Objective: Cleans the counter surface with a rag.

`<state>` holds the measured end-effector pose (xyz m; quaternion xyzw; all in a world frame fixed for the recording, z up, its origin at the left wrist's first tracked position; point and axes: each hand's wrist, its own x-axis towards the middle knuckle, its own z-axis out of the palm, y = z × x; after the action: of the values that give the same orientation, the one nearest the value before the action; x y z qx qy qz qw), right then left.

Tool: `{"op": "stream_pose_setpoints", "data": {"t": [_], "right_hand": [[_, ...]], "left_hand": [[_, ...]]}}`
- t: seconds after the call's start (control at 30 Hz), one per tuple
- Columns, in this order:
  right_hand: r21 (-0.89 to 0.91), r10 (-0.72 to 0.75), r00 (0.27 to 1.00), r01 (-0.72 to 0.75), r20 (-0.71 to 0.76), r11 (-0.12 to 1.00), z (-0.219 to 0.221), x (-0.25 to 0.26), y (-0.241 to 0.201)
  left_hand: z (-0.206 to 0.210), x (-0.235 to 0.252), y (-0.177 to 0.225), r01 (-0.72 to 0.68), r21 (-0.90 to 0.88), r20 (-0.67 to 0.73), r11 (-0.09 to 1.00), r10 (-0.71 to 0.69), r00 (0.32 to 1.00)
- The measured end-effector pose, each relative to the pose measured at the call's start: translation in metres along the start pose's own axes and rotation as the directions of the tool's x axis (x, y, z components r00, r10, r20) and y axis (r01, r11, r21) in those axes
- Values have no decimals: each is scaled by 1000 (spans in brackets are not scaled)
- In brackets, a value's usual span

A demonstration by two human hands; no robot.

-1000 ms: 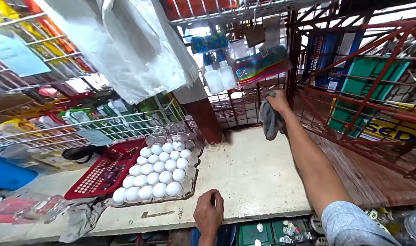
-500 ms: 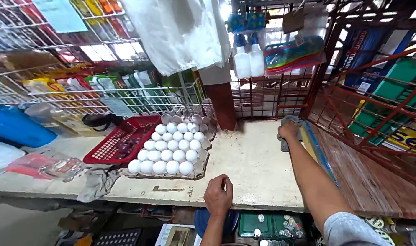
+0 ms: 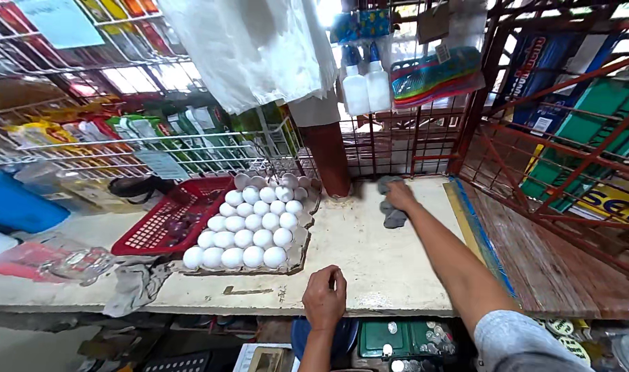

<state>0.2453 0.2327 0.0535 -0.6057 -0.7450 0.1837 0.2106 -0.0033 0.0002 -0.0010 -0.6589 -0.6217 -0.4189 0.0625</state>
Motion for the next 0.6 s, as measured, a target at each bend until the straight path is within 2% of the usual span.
{"op": "stream_pose_setpoints", "data": {"t": [0.07, 0.13, 0.2, 0.27, 0.37, 0.47, 0.53, 0.6], "right_hand": [[-115, 187, 973, -203, -136, 972, -36, -27, 42], [-195, 398, 901, -427, -171, 883, -63, -35, 74], [-192, 492, 854, -518, -168, 834, -69, -23, 84], [-154, 487, 854, -514, -181, 844, -51, -15, 73], [-162, 352, 925, -373, -145, 913, -25, -8, 42], [-207, 314, 949, -314, -37, 927, -36, -15, 42], [-237, 366, 930, -366, -49, 900, -53, -23, 52], [-244, 435, 891, -454, -129, 857, -47, -23, 55]], "left_hand": [[1, 0, 1, 11, 9, -20, 1000, -10, 1000], [2, 0, 4, 21, 27, -37, 999, -20, 999], [2, 1, 6, 32, 39, -37, 999, -31, 999], [3, -1, 5, 42, 42, -25, 998, -40, 999], [4, 0, 4, 41, 44, -31, 998, -39, 999], [1, -1, 3, 31, 33, -6, 999, -31, 999], [1, 0, 3, 24, 29, -11, 999, -23, 1000], [3, 0, 2, 20, 35, -33, 999, -19, 999]]}}
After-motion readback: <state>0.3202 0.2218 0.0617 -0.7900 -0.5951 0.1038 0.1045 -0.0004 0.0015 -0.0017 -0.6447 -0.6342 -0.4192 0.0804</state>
